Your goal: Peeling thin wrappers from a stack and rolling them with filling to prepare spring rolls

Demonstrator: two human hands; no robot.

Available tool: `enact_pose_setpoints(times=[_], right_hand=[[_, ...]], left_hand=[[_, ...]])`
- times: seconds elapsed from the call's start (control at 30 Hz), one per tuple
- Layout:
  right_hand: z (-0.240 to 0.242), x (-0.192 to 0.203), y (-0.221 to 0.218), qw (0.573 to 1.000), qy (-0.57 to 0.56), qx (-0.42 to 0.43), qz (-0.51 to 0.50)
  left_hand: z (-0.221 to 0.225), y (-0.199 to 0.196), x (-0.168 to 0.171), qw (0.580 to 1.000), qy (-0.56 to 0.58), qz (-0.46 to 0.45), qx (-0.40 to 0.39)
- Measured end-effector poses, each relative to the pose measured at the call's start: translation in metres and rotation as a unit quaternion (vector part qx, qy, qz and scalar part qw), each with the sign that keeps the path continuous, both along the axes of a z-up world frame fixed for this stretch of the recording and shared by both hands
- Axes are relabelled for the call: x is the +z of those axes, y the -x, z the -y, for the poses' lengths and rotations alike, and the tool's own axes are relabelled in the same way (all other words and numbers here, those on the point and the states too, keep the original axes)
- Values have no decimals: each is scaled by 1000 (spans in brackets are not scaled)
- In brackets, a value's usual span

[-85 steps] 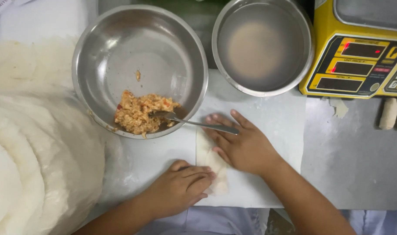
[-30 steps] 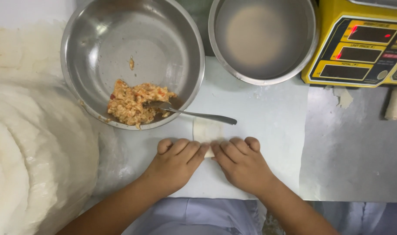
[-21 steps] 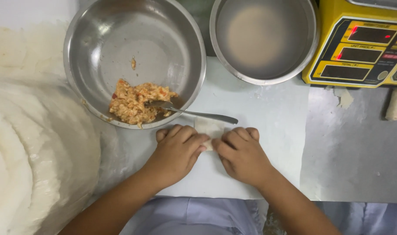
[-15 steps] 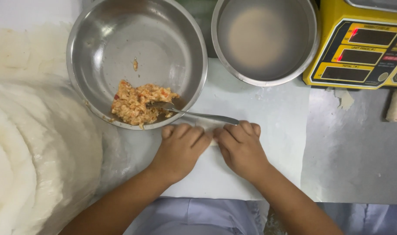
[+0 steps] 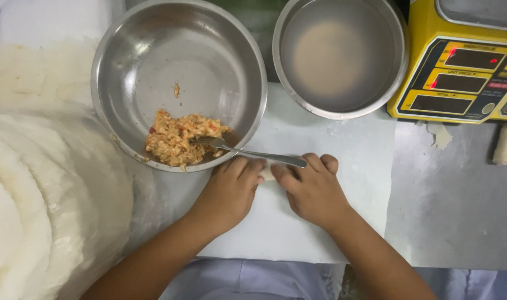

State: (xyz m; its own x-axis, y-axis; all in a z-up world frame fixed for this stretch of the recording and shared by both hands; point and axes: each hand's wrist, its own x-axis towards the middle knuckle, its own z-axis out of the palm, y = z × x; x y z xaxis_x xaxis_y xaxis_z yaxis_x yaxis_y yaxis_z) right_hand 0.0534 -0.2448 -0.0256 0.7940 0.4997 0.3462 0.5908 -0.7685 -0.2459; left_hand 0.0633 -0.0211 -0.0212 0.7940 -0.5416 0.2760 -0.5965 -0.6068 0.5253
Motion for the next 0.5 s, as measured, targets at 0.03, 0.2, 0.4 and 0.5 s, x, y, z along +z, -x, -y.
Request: enact_pose_setpoints(times=[0.03, 0.2, 0.4, 0.5], right_hand=[[-2, 4, -4, 1000, 7, 2, 2], [-5, -8, -10, 999, 30, -21, 5], [-11, 15, -11, 998, 25, -21, 52], [-8, 15, -9, 998, 45, -14, 46]], left_hand=[[2, -2, 3, 999, -21, -21, 26], [9, 3, 3, 992, -103, -32, 62], [5, 2, 5, 987, -108, 114, 18], [3, -2, 12, 990, -125, 56, 12]])
